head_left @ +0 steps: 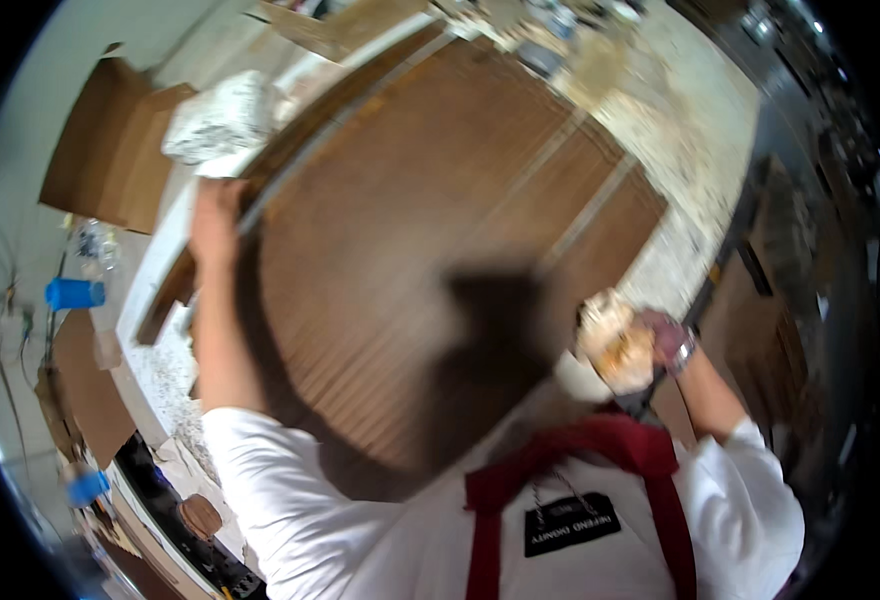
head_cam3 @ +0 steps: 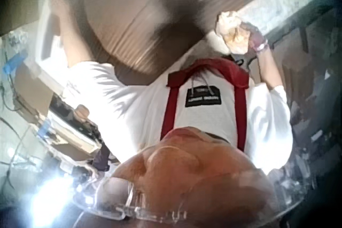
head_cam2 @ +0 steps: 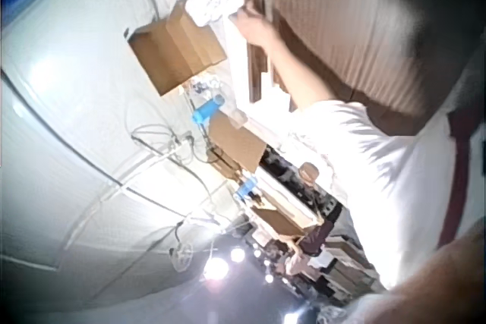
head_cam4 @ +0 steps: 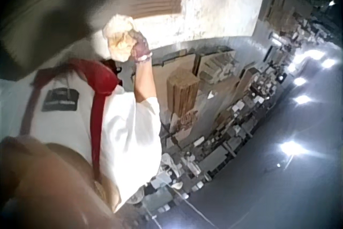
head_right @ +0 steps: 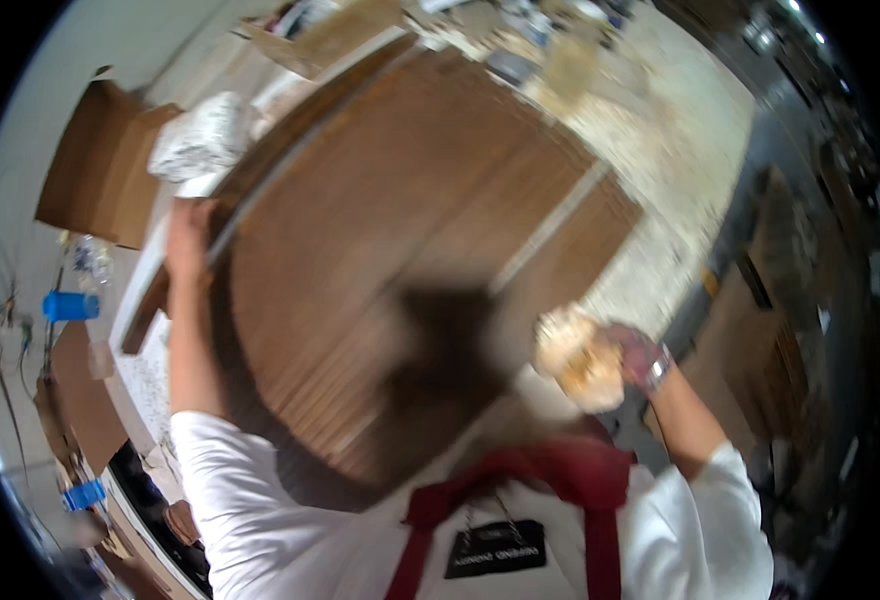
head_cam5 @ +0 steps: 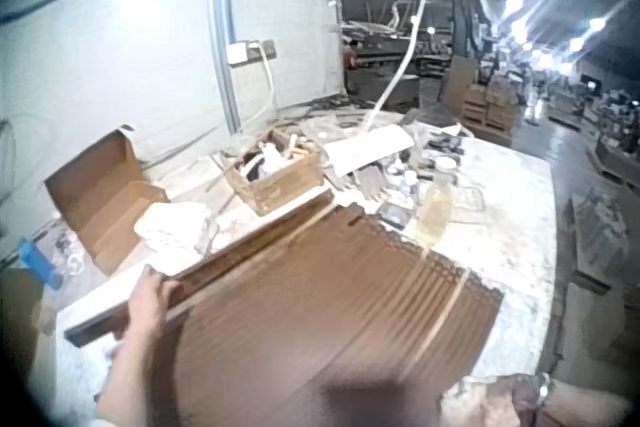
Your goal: The person applies a liquid stain from a bottle onto a cloth and wipes it across several wooden slats arranged on a workbench, then stains additional narrow wooden strips one at a time.
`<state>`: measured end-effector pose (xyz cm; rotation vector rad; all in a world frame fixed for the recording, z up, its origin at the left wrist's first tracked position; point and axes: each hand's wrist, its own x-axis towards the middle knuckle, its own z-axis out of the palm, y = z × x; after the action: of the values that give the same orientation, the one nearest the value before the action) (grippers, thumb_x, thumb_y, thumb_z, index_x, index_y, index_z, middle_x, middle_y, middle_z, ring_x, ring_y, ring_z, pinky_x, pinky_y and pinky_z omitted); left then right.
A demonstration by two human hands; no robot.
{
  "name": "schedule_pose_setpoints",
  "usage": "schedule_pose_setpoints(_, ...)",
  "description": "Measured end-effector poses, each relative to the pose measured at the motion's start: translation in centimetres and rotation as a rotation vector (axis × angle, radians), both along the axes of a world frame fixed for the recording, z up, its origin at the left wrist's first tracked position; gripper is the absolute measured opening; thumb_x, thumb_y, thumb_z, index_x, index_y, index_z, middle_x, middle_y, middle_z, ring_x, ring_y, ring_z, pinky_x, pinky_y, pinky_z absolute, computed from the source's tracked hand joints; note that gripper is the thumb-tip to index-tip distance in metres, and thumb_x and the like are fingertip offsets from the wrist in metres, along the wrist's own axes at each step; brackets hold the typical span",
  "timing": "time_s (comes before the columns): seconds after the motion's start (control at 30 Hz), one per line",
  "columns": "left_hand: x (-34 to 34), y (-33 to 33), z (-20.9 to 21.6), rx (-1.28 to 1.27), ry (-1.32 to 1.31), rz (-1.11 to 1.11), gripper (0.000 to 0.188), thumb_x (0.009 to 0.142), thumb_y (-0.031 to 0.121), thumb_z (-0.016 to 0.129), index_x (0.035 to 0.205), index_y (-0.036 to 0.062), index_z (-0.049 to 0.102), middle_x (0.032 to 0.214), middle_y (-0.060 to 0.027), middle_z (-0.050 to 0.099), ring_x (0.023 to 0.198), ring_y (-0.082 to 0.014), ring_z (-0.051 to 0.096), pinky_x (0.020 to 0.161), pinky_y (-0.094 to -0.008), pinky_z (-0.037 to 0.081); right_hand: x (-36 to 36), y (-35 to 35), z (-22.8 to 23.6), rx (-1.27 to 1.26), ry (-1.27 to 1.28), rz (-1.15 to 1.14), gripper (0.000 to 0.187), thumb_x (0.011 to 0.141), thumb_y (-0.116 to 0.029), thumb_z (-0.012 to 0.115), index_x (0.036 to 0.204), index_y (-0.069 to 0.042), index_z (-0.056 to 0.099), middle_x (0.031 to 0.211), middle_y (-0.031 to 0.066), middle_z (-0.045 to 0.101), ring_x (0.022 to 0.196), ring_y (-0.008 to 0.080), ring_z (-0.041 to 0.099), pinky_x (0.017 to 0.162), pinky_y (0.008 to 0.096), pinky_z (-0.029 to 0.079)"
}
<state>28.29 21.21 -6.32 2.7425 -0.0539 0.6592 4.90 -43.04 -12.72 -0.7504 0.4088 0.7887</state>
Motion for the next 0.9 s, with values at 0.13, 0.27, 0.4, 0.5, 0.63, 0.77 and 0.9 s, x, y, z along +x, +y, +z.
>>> schedule_pose_setpoints(0.13, -9.9, -2.0, 10.2, 0.331, -0.109, 0.036, 0.024, 0.096, 0.019, 0.055, 0.107, 0.0005, 0.064, 0.106, -0.0172, 0.059, 0.098, -0.0353, 0.057, 0.088, -0.0381, 0.045, 0.0, -1.9, 0.9, -1.136, -1.124, 0.566, 0.023, 0.085, -0.008, 0.07, 0.107, -0.002, 0.065, 0.102, 0.0051, 0.066, 0.092, 0.0153, 0.063, 0.082, 0.0306, 0.053)
schedule_pose_setpoints(0.27, -23.3, -5.4, 14.3, 0.025, -0.005, 0.101, 0.019, 0.096, 0.014, 0.057, 0.101, -0.0034, 0.061, 0.099, -0.0129, 0.058, 0.093, -0.0252, 0.056, 0.087, -0.031, 0.044, 1.6, -4.5, -1.2, -0.254, -0.675, 0.219, 0.036, 0.079, -0.008, 0.074, 0.112, -0.001, 0.063, 0.109, 0.0074, 0.065, 0.099, 0.0167, 0.062, 0.089, 0.0332, 0.051)
schedule_pose_setpoints(0.4, -36.7, -13.2, 13.6, -0.1, 0.159, 0.212, 0.014, 0.092, 0.009, 0.059, 0.096, -0.0035, 0.06, 0.093, -0.0096, 0.057, 0.088, -0.0226, 0.055, 0.085, -0.0305, 0.044, 4.3, -4.4, 1.1, -0.076, -0.609, 0.369, 0.051, 0.076, -0.013, 0.076, 0.12, 0.003, 0.054, 0.118, 0.0137, 0.058, 0.106, 0.0229, 0.058, 0.093, 0.0382, 0.048)
schedule_pose_setpoints(0.5, -43.5, -19.1, 10.5, -0.249, 0.18, 0.293, 0.012, 0.084, 0.003, 0.063, 0.093, -0.0033, 0.061, 0.09, -0.0108, 0.057, 0.086, -0.0235, 0.056, 0.081, -0.0316, 0.045, 4.6, -4.5, 3.5, 0.019, -0.63, 0.486, 0.064, 0.075, -0.017, 0.077, 0.126, 0.007, 0.047, 0.125, 0.0184, 0.052, 0.112, 0.0275, 0.056, 0.096, 0.042, 0.046)
schedule_pose_setpoints(0.63, -46.7, -26.9, 7.6, -0.263, 0.243, 0.329, 0.017, 0.076, 0.003, 0.069, 0.091, -0.002, 0.062, 0.09, -0.0141, 0.059, 0.085, -0.0302, 0.057, 0.078, -0.0372, 0.046, 4.1, -6.7, 6.7, 0.179, -0.751, 0.616, 0.08, 0.072, -0.022, 0.078, 0.133, 0.012, 0.038, 0.135, 0.0247, 0.045, 0.119, 0.0336, 0.052, 0.101, 0.0471, 0.043)
schedule_pose_setpoints(0.77, -46.0, -31.1, 3.1, -0.18, 0.18, 0.178, 0.023, 0.075, 0.014, 0.074, 0.092, 0.0028, 0.064, 0.09, -0.0127, 0.061, 0.084, -0.0321, 0.058, 0.074, -0.0414, 0.046, 4.5, -12.6, 4.4, -0.003, -0.585, 0.551, 0.083, 0.075, -0.028, 0.072, 0.137, 0.015, 0.036, 0.138, 0.0268, 0.046, 0.121, 0.0332, 0.054, 0.103, 0.0459, 0.043)
schedule_pose_setpoints(0.9, -44.3, -31.9, 0.5, -0.041, 0.109, 0.072, 0.025, 0.077, 0.022, 0.073, 0.095, 0.0077, 0.064, 0.089, -0.0072, 0.06, 0.082, -0.0281, 0.057, 0.072, -0.0389, 0.043, 4.5, -16.1, 0.7, -0.175, -0.493, 0.547, 0.072, 0.075, -0.035, 0.067, 0.128, 0.01, 0.048, 0.128, 0.0204, 0.056, 0.112, 0.0257, 0.06, 0.098, 0.0383, 0.048)
